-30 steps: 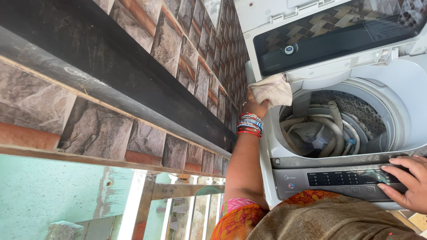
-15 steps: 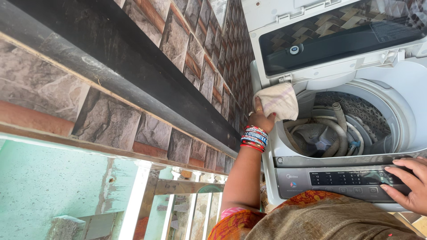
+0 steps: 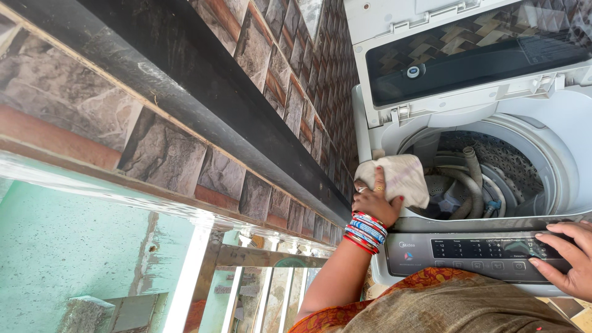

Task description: The person wipes the exterior top and lid of a washing machine with a cloth, opens the lid, and continues wiping the interior rim and control panel by hand.

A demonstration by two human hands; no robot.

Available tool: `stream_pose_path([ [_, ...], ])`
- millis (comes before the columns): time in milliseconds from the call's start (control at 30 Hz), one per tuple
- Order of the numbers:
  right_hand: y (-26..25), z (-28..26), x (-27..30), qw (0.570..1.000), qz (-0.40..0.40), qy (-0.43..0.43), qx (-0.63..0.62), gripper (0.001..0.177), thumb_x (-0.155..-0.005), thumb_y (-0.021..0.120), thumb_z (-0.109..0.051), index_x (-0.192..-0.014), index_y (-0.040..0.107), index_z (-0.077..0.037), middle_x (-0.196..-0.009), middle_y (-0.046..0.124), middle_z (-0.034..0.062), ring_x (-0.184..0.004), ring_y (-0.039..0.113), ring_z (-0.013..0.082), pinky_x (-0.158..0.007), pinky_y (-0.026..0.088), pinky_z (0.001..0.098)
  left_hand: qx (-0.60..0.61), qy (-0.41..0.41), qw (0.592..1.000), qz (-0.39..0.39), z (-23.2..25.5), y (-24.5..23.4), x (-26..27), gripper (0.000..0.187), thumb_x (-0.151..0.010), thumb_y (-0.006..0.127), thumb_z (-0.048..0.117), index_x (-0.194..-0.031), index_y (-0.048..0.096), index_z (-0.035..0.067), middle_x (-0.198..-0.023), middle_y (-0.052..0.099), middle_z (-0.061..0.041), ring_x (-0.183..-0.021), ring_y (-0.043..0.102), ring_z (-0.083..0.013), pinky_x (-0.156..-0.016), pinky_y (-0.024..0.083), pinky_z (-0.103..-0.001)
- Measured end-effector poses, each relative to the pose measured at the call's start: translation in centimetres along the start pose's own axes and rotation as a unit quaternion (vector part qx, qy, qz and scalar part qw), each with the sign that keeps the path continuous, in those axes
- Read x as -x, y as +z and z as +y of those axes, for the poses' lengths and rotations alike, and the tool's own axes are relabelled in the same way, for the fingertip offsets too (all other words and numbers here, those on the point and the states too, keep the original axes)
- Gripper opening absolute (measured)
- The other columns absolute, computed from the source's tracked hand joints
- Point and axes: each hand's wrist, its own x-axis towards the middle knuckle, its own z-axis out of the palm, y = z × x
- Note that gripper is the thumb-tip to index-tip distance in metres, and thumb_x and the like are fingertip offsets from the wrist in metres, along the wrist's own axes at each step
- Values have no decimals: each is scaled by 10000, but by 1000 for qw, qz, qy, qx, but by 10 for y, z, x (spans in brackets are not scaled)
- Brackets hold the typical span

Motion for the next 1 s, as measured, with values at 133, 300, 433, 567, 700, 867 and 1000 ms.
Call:
stream_pose_path([
  [133, -2, 0, 0, 1000, 1, -4, 8, 554, -698, 826, -344, -1180, 704, -100, -1184, 618, 119, -988, 635, 267, -931, 474, 411, -43, -9, 995, -87, 10, -13, -3, 1028, -906, 527, 646, -1687, -10, 250, -1487, 298, -513, -1129, 604, -590, -859, 571, -604],
  [300, -4, -3, -2, 999, 12, -15, 26, 553, -701, 818, -371, -1183, 704, -124, -1221, 637, 110, -1002, 637, 279, -967, 472, 447, -64, -23, 995, -75, 16, -19, -40, 973, -906, 590, 567, -1674, 46, 322, -1526, 218, -499, -1247, 514, -619, -905, 535, -626],
  [433, -7, -7, -6, 999, 29, -22, 35, 558, -718, 814, -396, -1201, 700, -141, -1214, 616, 97, -1009, 628, 285, -976, 474, 460, -82, -75, 991, -78, 26, -24, -71, 947, -889, 623, 523, -1644, 63, 409, -1568, 177, -453, -1273, 508, -589, -927, 515, -641],
  [567, -10, -6, -8, 999, 8, -18, 43, 572, -689, 826, -406, -1178, 702, -135, -1205, 622, 93, -988, 645, 275, -966, 487, 481, -65, -86, 990, -91, 28, -35, -98, 957, -899, 637, 466, -1651, 51, 398, -1559, 206, -424, -1258, 516, -597, -916, 521, -648],
  [700, -8, -5, -4, 999, 1, -7, 54, 581, -682, 822, -413, -1185, 705, -147, -1209, 619, 85, -1008, 645, 268, -1001, 481, 492, -49, -110, 987, -111, 33, -48, -118, 1014, -870, 680, 391, -1656, 40, 408, -1566, 200, -401, -1256, 517, -597, -927, 516, -649],
  [867, -7, -6, 0, 998, 3, -1, 56, 578, -703, 815, -417, -1208, 704, -157, -1220, 614, 75, -1046, 636, 262, -1034, 468, 491, -28, -106, 989, -100, 32, -50, -134, 935, -906, 634, 347, -1653, 75, 406, -1580, 169, -407, -1294, 486, -585, -979, 485, -660],
  [1000, -8, -8, -4, 999, 5, -6, 49, 574, -689, 822, -413, -1188, 708, -154, -1220, 624, 79, -1031, 643, 267, -1013, 471, 486, -19, -99, 991, -94, 29, -50, -133, 899, -919, 611, 330, -1648, 92, 420, -1600, 136, -404, -1322, 469, -577, -1006, 478, -647],
])
